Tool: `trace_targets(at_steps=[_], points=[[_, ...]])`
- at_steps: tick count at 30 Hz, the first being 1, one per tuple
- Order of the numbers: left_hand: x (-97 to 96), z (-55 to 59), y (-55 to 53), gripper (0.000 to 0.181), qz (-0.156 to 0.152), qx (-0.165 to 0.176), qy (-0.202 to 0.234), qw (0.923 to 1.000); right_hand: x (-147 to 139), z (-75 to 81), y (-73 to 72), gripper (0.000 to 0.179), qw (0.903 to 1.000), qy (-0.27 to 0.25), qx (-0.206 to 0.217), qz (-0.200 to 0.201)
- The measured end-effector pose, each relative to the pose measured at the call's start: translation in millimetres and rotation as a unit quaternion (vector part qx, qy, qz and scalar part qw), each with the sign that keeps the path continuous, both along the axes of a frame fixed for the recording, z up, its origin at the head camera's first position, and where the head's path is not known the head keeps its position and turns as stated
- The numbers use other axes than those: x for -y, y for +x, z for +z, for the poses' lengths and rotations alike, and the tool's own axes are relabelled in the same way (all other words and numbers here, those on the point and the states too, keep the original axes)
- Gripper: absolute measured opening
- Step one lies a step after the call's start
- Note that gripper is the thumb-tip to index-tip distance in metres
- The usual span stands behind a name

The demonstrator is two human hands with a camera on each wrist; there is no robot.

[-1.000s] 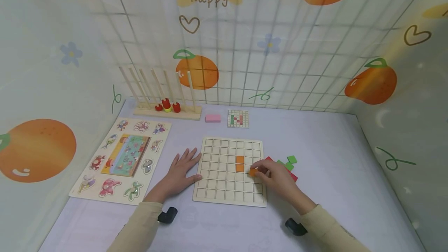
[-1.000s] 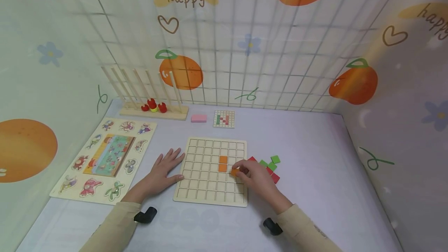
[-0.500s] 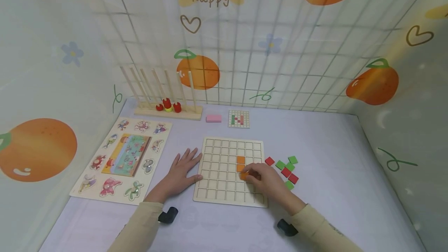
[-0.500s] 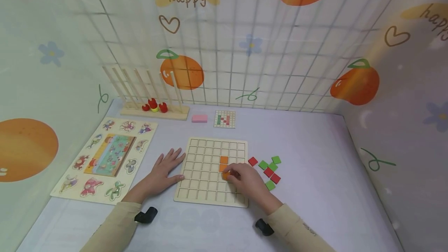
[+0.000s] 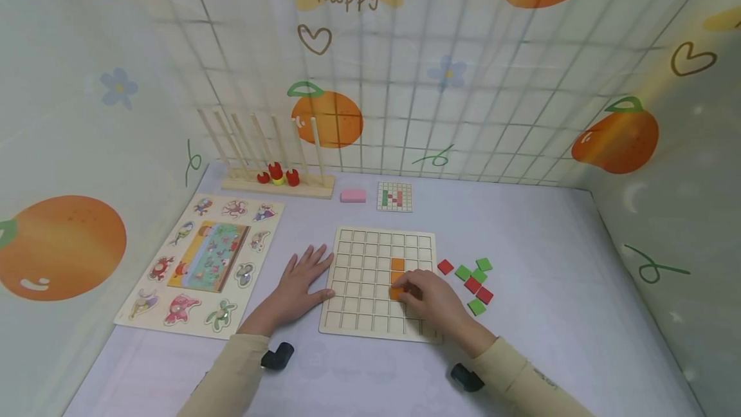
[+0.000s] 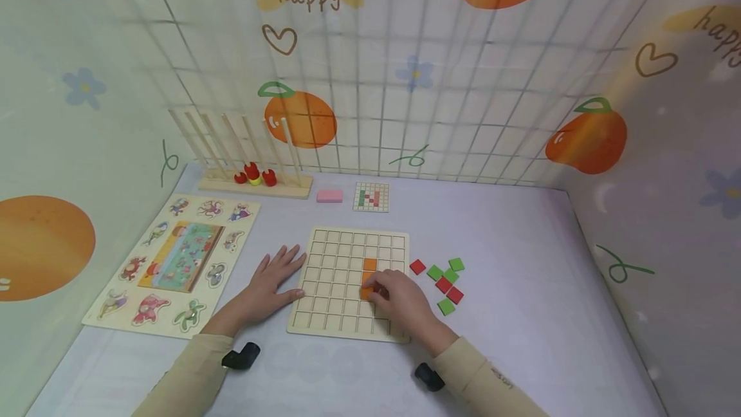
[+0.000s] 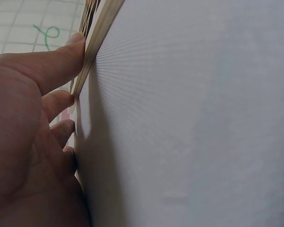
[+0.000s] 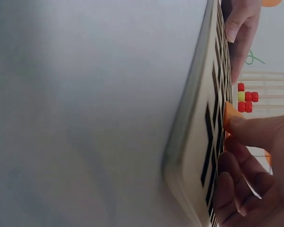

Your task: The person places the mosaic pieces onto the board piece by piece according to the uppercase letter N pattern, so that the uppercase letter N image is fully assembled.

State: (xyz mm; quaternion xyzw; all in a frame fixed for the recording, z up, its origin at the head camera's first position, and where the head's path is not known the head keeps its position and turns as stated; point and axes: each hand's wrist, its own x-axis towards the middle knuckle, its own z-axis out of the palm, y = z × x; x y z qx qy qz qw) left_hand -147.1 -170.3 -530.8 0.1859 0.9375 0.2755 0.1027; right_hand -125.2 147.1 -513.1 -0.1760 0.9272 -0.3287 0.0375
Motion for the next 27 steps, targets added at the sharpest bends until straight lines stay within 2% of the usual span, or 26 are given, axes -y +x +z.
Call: trace_targets(at_steps=[18, 27], points=[[0.3, -0.2, 0.0, 0.077, -0.001, -0.004, 0.006, 1.0000, 1.2, -1.5, 1.8, 0.019, 0.9998, 0.013, -0.016, 0.002], [0.3, 0.0, 0.1, 0.077, 0.000, -0.003, 0.008, 1.0000, 2.2, -1.3, 1.6, 0.017, 0.9998, 0.017, -0.005, -0.007]])
